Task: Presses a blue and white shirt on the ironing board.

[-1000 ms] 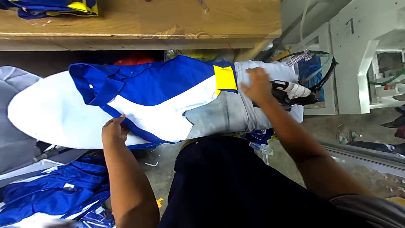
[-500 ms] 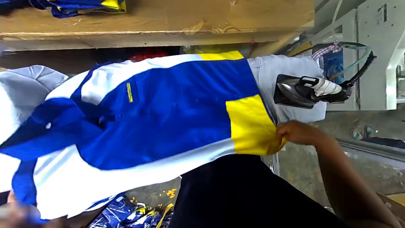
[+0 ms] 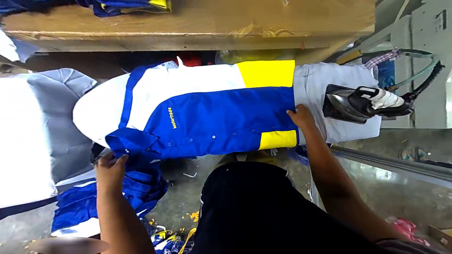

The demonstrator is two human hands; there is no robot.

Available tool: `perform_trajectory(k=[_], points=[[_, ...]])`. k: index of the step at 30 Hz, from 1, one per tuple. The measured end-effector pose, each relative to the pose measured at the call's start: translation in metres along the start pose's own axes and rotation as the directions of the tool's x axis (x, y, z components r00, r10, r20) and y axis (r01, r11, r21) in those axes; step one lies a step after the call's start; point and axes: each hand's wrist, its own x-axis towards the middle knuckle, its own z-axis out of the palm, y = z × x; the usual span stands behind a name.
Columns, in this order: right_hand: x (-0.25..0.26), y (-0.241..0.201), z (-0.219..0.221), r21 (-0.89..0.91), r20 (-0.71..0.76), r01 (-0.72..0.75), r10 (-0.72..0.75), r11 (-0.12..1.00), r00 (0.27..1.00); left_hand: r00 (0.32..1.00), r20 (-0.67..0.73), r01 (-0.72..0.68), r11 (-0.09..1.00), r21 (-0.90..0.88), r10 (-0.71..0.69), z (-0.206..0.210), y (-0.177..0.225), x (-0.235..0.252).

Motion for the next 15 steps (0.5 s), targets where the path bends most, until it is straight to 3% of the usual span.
perform_trajectory(k=[3, 7, 11, 15], points=[[0.009, -0.004, 0.014, 0.060, -0.056, -0.065, 0.068, 0.996, 0.996, 0.994, -0.015, -0.106, 0.984, 0.141, 0.109, 0.005, 0.018, 0.007], [0.012, 0.001, 0.018, 0.122, -0.062, -0.039, 0.047, 0.992, 0.997, 0.982, -0.009, -0.182, 0.953, 0.243, 0.190, 0.023, 0.030, 0.008], [0.002, 0.004, 0.012, 0.212, -0.141, -0.030, 0.061, 0.977, 0.988, 0.994, 0.059, -0.101, 0.945, 0.310, 0.087, 0.043, 0.049, 0.008], [-0.006, 0.038, 0.001, 0.369, -0.191, -0.080, 0.160, 0.926, 0.968, 0.987, 0.157, -0.095, 0.924, 0.372, 0.038, 0.047, 0.043, 0.003]])
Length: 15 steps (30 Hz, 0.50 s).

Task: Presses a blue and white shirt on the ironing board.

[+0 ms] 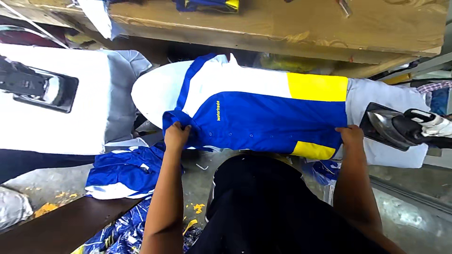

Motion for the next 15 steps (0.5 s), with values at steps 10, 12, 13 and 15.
perform_trajectory(k=[10, 12, 13, 15], points=[[0.004, 0.015, 0.005, 0.054, -0.049, 0.148, -0.146, 0.987, 0.988, 0.969, -0.228, -0.117, 0.990, -0.080, 0.096, -0.033, 0.006, 0.007], [0.007, 0.014, 0.008, 0.090, -0.065, 0.134, -0.128, 0.987, 0.990, 0.967, -0.231, -0.126, 0.991, -0.052, 0.111, -0.040, 0.013, 0.028], [0.009, 0.013, 0.009, 0.111, -0.079, 0.126, -0.117, 0.986, 0.990, 0.972, -0.210, -0.114, 0.993, -0.042, 0.103, -0.042, 0.017, 0.041], [0.011, 0.010, 0.010, 0.117, -0.093, 0.100, -0.090, 0.988, 0.992, 0.992, -0.107, -0.076, 0.997, -0.028, 0.073, -0.043, 0.023, 0.065]])
